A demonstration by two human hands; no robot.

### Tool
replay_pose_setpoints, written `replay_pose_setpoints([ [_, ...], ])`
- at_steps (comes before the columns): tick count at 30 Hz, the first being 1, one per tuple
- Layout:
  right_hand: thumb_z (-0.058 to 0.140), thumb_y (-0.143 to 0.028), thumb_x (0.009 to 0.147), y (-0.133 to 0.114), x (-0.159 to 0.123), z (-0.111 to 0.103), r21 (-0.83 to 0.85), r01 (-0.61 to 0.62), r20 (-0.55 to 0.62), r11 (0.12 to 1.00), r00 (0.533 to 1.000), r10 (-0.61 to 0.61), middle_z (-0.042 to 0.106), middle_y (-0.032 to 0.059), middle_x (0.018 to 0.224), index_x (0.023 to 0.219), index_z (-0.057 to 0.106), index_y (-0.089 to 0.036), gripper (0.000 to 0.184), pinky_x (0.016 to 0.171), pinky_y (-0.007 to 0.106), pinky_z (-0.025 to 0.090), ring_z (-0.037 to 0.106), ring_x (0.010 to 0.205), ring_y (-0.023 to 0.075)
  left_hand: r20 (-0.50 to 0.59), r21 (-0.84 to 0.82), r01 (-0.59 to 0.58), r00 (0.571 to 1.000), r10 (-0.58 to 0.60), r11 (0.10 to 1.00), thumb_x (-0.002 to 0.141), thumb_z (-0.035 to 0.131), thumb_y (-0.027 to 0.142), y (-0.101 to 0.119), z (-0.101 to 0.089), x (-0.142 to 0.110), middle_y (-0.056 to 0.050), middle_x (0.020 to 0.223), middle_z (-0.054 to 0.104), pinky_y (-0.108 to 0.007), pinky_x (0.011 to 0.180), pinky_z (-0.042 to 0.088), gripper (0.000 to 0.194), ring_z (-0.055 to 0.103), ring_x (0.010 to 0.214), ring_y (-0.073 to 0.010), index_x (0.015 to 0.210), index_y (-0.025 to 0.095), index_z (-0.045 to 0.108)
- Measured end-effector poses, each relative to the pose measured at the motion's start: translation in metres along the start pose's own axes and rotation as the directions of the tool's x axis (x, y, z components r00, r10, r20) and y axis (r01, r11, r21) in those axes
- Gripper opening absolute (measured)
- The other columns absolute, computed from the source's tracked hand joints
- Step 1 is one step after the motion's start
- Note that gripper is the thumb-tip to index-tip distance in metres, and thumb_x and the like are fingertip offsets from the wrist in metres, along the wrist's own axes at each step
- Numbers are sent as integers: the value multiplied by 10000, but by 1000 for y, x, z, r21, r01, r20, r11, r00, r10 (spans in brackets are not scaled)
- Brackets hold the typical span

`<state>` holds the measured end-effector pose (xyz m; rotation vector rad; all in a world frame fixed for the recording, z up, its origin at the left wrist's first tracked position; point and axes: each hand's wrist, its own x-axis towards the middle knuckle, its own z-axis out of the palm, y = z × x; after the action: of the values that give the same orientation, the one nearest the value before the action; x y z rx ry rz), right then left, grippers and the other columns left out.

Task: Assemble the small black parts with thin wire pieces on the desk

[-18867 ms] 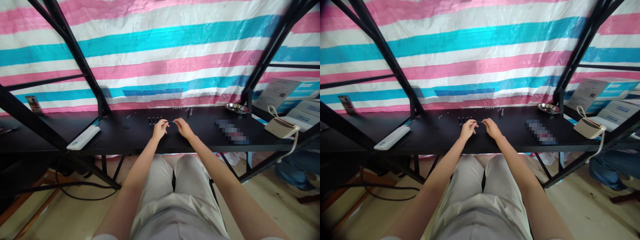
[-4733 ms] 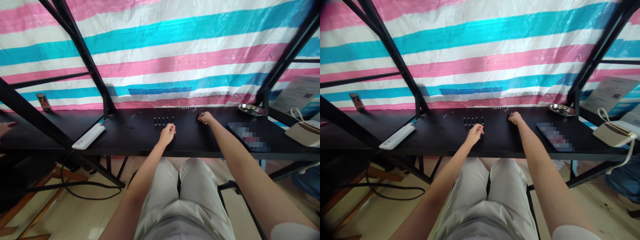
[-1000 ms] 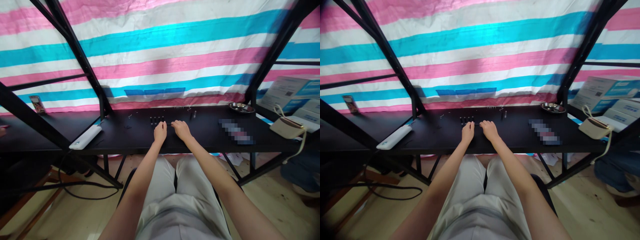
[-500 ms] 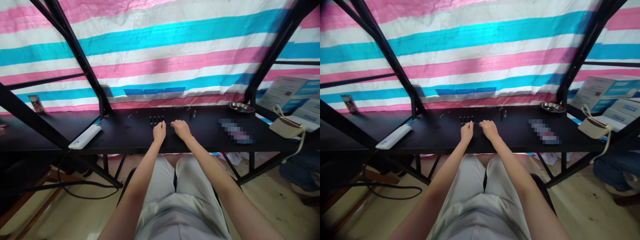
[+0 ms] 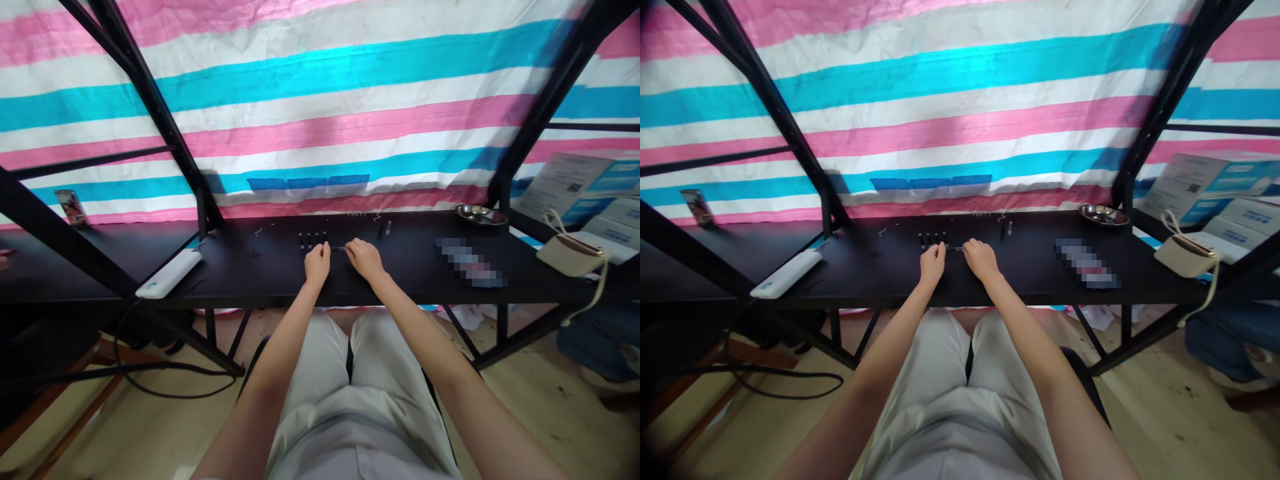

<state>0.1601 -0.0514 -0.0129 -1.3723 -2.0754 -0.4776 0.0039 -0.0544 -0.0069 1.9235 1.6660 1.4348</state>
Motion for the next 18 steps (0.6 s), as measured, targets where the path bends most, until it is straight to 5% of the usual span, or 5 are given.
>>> replay_pose_setpoints([
  [9, 404, -316, 926, -2, 0, -1, 7, 2, 76, 1000, 997, -2, 588, 72, 917, 964, 620, -187, 255, 660, 280, 309, 543, 779, 160, 34, -69, 21, 999, -18, 997, 874, 386, 459, 0, 0, 0, 26, 562, 493, -210, 583, 322, 379, 448, 552, -102, 618, 187, 450],
  [13, 425, -264, 910, 0, 1, 0, -23, -108, 115, 994, 987, 110, 588, 95, 903, 931, 621, -165, 220, 662, 290, 323, 544, 802, 185, -25, -68, 30, 999, -32, 997, 875, 406, 414, 1, 0, 0, 6, 665, 562, -212, 633, 355, 289, 511, 637, -111, 725, 188, 508],
  [18, 437, -237, 901, 2, 1, 0, 101, -139, 63, 985, 989, 133, 592, 89, 887, 933, 613, -153, 198, 687, 282, 364, 539, 810, 185, 22, -62, 55, 998, -53, 997, 829, 497, 366, -1, 2, 0, 11, 667, 578, -216, 634, 375, 190, 530, 630, -110, 793, 184, 544],
])
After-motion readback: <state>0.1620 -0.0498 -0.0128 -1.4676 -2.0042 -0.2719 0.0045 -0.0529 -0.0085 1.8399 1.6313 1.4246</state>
